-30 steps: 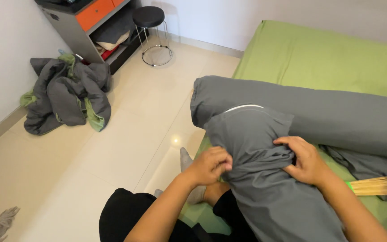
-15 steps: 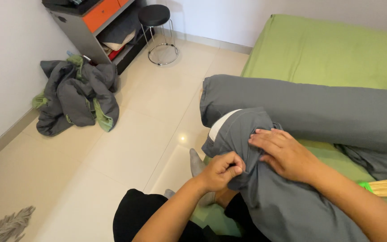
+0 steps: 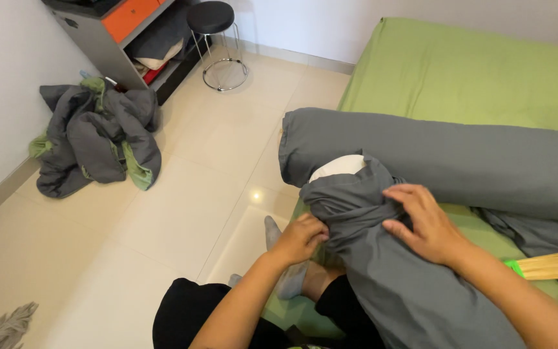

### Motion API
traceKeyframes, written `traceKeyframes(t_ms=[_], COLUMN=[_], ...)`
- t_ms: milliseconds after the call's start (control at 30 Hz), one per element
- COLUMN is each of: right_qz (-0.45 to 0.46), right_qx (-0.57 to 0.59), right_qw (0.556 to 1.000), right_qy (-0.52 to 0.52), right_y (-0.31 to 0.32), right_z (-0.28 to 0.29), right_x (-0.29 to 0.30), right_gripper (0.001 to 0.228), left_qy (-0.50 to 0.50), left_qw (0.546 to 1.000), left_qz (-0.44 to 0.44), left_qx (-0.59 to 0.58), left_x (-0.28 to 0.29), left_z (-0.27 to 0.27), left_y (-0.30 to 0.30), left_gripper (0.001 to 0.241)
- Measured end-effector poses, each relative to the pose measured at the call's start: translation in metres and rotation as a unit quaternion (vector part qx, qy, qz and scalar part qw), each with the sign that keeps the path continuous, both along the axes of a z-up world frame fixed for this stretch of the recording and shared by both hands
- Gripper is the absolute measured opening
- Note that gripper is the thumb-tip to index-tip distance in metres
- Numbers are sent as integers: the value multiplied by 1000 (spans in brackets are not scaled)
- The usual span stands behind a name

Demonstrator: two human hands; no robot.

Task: The person inserts a long white pillow into a grey pillowcase while sitting on the floor. They pull the fabric over the pillow, smooth it out, and then repeat the process with a second pillow.

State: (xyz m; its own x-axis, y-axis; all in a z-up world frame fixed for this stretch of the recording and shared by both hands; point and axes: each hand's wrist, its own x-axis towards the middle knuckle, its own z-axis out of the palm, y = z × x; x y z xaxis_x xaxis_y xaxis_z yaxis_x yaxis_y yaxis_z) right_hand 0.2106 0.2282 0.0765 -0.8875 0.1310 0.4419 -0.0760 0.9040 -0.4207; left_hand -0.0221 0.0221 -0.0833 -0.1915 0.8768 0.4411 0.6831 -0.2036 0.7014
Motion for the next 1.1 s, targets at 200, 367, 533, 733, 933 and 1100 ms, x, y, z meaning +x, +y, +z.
traceKeyframes(t_ms=[200, 367, 533, 733, 933, 1100], right_qz=[-198, -214, -167, -350, -73, 57], right_qx=[-306, -490, -447, 1, 484, 630], right_qw=[917, 796, 856, 849, 853, 771], right_qy=[-165, -284, -197, -396, -180, -75], right_y=[79, 96, 85, -9, 1, 29], right_z=[-97, -209, -252, 105, 197, 217], right_x=[75, 213, 248, 80, 25, -2], right_gripper=[72, 78, 75, 65, 65, 63], left_qy=[-152, -195, -109, -244, -387, -307], left_qw=[978, 973, 978, 957, 908, 916], left_qz=[134, 43, 34, 56, 42, 69], left_qx=[51, -119, -177, -144, 156, 248], left_x=[-37, -55, -45, -91, -142, -134], left_z=[58, 80, 103, 109, 152, 181], left_y=[43, 104, 107, 100, 67, -3], left_gripper=[34, 76, 97, 98, 81, 72])
